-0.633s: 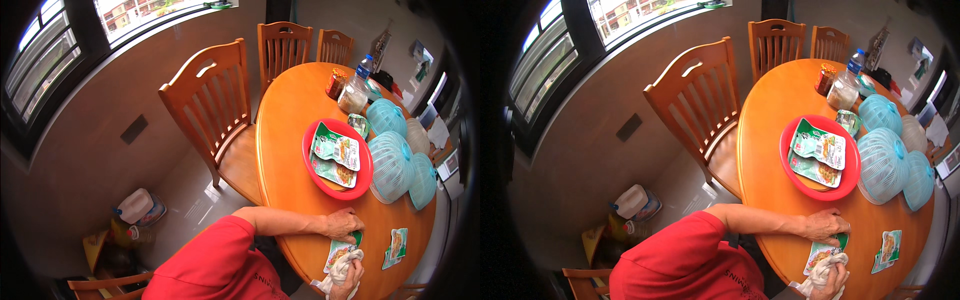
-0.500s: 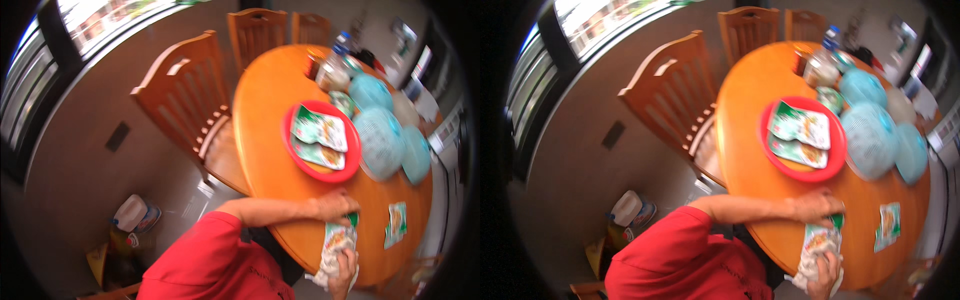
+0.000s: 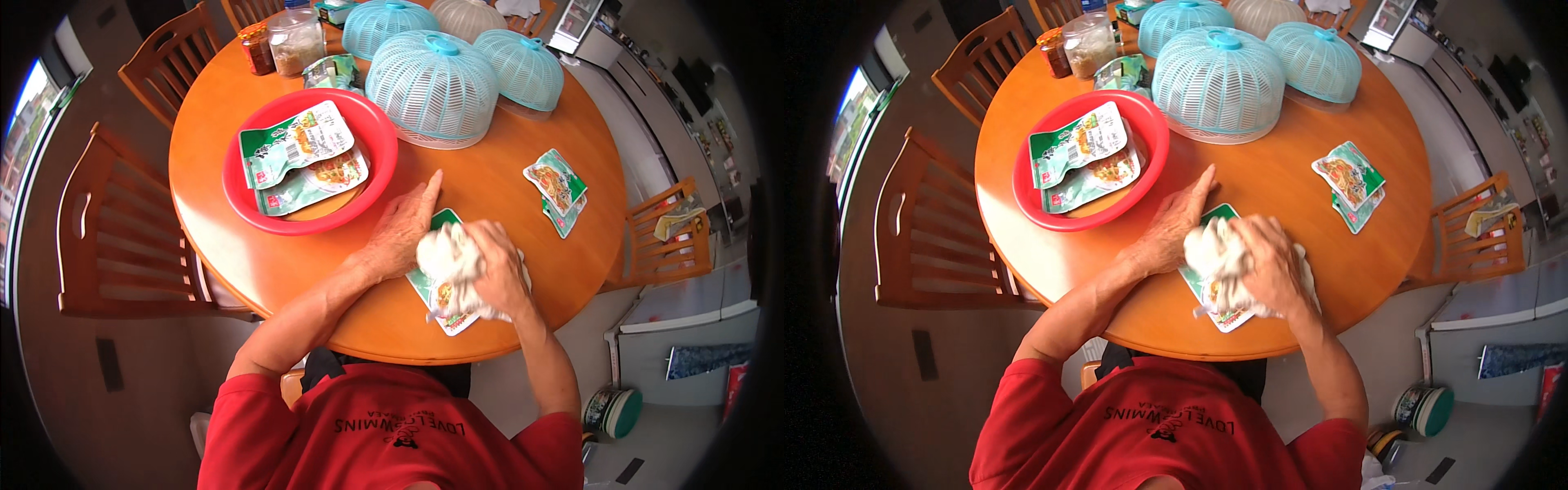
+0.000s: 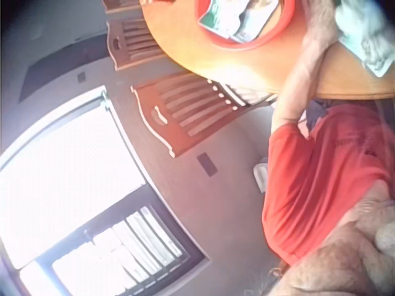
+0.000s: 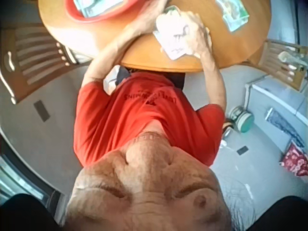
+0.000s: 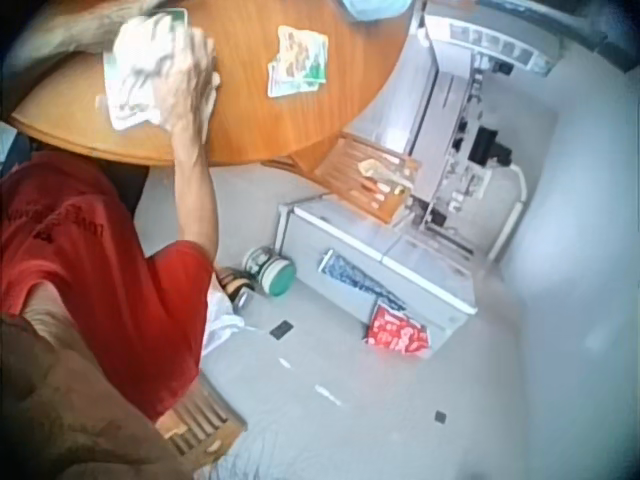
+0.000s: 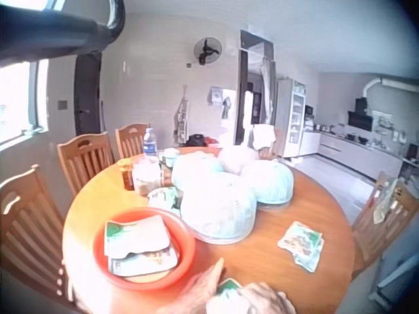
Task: The person wipes the surface of several small food packages with a white cloth on a wooden table. They handle the packages one at a time, wiping them thoroughly before placing them into a red plastic bowl. The person also wipes the table surface and a blue plastic food cover during the process.
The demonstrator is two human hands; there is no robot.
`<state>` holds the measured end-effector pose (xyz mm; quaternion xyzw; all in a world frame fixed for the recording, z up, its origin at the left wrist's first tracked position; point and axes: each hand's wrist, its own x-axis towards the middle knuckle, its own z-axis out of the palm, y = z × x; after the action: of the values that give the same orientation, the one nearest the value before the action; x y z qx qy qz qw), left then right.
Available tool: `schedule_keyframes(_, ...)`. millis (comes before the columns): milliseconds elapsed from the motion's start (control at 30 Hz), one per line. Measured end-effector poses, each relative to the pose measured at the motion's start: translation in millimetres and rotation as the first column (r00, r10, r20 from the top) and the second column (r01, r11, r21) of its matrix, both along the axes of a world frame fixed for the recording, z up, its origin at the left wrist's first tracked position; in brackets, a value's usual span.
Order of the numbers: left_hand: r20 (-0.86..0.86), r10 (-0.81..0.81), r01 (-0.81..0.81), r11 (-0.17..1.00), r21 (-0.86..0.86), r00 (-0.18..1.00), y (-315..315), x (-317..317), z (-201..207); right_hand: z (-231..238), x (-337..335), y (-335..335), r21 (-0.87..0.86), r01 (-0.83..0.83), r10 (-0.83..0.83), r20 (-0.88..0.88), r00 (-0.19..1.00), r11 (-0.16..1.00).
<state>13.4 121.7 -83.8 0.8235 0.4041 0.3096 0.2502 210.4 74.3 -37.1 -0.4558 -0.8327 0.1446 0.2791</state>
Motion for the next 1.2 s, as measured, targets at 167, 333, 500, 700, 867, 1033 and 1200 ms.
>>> schedule_keyframes(167,-0.099,0.077,-0.081,0.996,-0.040,0.992,-1.9,0.3,3.7,-15.3,-11.3,48.7,0.154,0.129,-0.160,0.205,0.966,0.980)
schedule_keyframes(333,0.102,0.050,-0.053,0.998,0.031,0.994,-0.1,-0.8,5.8,-25.4,-21.1,76.7,0.356,0.250,-0.339,0.216,0.916,0.901)
schedule_keyframes(500,-0.130,0.195,-0.197,0.980,0.001,0.972,-6.2,2.4,9.8,-4.2,1.1,55.5,0.125,0.300,-0.292,-0.077,0.953,0.946)
schedule_keyframes(700,-0.022,0.142,-0.140,0.988,0.065,0.990,1.1,-3.8,-9.2,-10.1,18.4,-20.3,0.157,-0.065,0.083,-0.110,0.990,0.985)
schedule_keyframes(867,0.026,0.178,-0.178,0.984,0.002,0.984,3.2,-4.2,2.1,-16.2,39.2,-62.3,0.122,-0.165,0.157,0.077,0.985,0.979)
schedule_keyframes(1033,-0.350,0.290,-0.282,0.956,0.077,0.891,8.0,19.0,27.8,-4.6,27.9,-65.5,0.168,-0.036,0.049,-0.070,0.996,0.985)
schedule_keyframes(1200,-0.513,0.188,-0.236,0.971,-0.028,0.837,21.0,30.5,41.5,-15.5,-4.2,-60.9,0.266,-0.096,0.037,0.216,0.976,0.959)
